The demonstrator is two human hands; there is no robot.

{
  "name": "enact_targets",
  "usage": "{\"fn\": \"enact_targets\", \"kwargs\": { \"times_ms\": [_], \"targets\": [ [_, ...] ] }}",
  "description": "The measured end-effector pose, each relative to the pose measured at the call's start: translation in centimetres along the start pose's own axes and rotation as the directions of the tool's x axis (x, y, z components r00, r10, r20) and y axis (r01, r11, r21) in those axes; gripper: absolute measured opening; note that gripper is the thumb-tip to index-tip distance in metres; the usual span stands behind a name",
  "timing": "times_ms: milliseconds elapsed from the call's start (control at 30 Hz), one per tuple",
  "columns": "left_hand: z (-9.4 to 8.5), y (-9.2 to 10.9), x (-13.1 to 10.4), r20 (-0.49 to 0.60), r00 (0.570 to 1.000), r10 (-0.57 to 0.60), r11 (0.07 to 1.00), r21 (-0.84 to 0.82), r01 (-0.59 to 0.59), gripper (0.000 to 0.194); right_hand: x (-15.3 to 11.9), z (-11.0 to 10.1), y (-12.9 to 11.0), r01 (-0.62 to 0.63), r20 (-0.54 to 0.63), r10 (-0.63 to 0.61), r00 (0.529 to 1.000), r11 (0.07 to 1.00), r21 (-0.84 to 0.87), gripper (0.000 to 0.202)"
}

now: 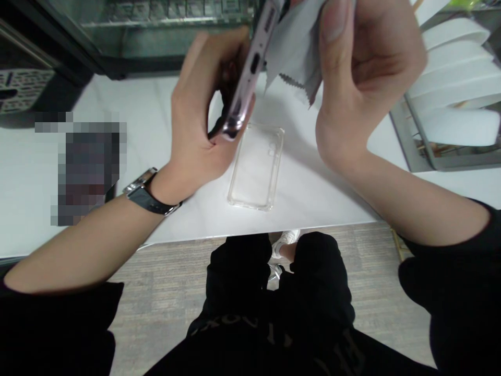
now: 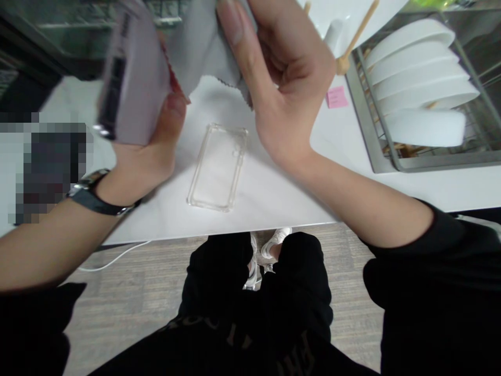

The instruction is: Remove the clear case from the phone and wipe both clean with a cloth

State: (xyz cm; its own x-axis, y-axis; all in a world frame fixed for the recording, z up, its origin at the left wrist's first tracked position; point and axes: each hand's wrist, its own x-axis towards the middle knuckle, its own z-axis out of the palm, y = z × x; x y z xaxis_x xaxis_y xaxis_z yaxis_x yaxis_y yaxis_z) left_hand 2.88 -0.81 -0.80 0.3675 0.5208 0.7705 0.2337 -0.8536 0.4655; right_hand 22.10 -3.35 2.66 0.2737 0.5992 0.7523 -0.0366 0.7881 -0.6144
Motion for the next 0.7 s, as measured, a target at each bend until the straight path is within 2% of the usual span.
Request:
{"fn": "enact_targets", "kwargs": {
  "times_ms": [33, 100, 167, 267, 400, 467, 500, 533, 567, 633, 700],
  "targets": [
    [0.3, -0.3, 0.2, -0.052, 0.993, 0.101, 0.992, 0.078, -0.097, 0.058, -0.1, 0.0, -0.2, 0.002, 0.017, -0.002, 1.000, 1.000, -0.020, 0.024],
    [0.8, -0.6, 0.5, -0.054, 0.974, 0.220, 0.965, 0.159, -0.209, 0.062, -0.3, -0.3, -0.2, 0.020, 0.105, -0.017, 0.994, 0.999, -0.027, 0.024],
    [0.9, -0.3, 0.6, -0.017, 0.981, 0.196, 0.966, 0.174, -0.190, 0.057, -0.4, -0.7, 0.1, 0.056, 0.199, -0.051, 0.979, 0.998, -0.020, 0.022],
    [0.5, 0.2, 0.6, -0.037, 0.992, 0.118, 0.979, 0.173, -0.110, 0.047, -0.4, -1.4, 0.3, 0.123, 0.303, -0.095, 0.948, 0.989, -0.076, 0.026],
    [0.3, 0.2, 0.4, -0.008, 0.994, 0.110, 0.986, 0.124, -0.108, 0.036, -0.5, -1.6, 0.0, 0.147, 0.395, -0.078, 0.915, 0.978, -0.149, 0.039],
    [0.4, -0.3, 0.3, -0.031, 0.997, 0.064, 0.992, 0.112, -0.061, 0.033, -0.4, -1.5, 0.1, 0.204, 0.448, -0.136, 0.883, 0.973, -0.106, 0.040],
    [0.5, -0.6, 0.1, -0.046, 0.999, 0.028, 0.995, 0.101, -0.024, 0.033, -0.3, -1.6, 0.3, 0.250, 0.477, -0.191, 0.858, 0.966, -0.064, 0.040],
    [0.5, -1.1, 0.0, -0.048, 0.999, 0.000, 0.996, 0.086, 0.004, 0.035, -0.1, -1.6, 0.5, 0.300, 0.534, -0.243, 0.810, 0.954, -0.021, 0.039],
    [0.5, -1.5, -0.1, -0.035, 0.999, -0.004, 0.998, 0.068, 0.007, 0.039, 0.2, -1.7, 0.6, 0.343, 0.509, -0.309, 0.803, 0.939, 0.029, 0.037],
    [0.4, -2.3, -0.2, 0.008, 1.000, 0.005, 0.999, 0.032, -0.005, 0.049, 0.7, -2.0, 0.9, 0.394, 0.657, -0.328, 0.679, 0.918, 0.050, 0.032],
    [0.3, -2.5, -0.2, 0.059, 0.998, -0.031, 0.999, 0.026, 0.030, 0.054, 1.0, -2.2, 0.9, 0.450, 0.711, -0.356, 0.606, 0.891, 0.063, 0.033]
  ]
}}
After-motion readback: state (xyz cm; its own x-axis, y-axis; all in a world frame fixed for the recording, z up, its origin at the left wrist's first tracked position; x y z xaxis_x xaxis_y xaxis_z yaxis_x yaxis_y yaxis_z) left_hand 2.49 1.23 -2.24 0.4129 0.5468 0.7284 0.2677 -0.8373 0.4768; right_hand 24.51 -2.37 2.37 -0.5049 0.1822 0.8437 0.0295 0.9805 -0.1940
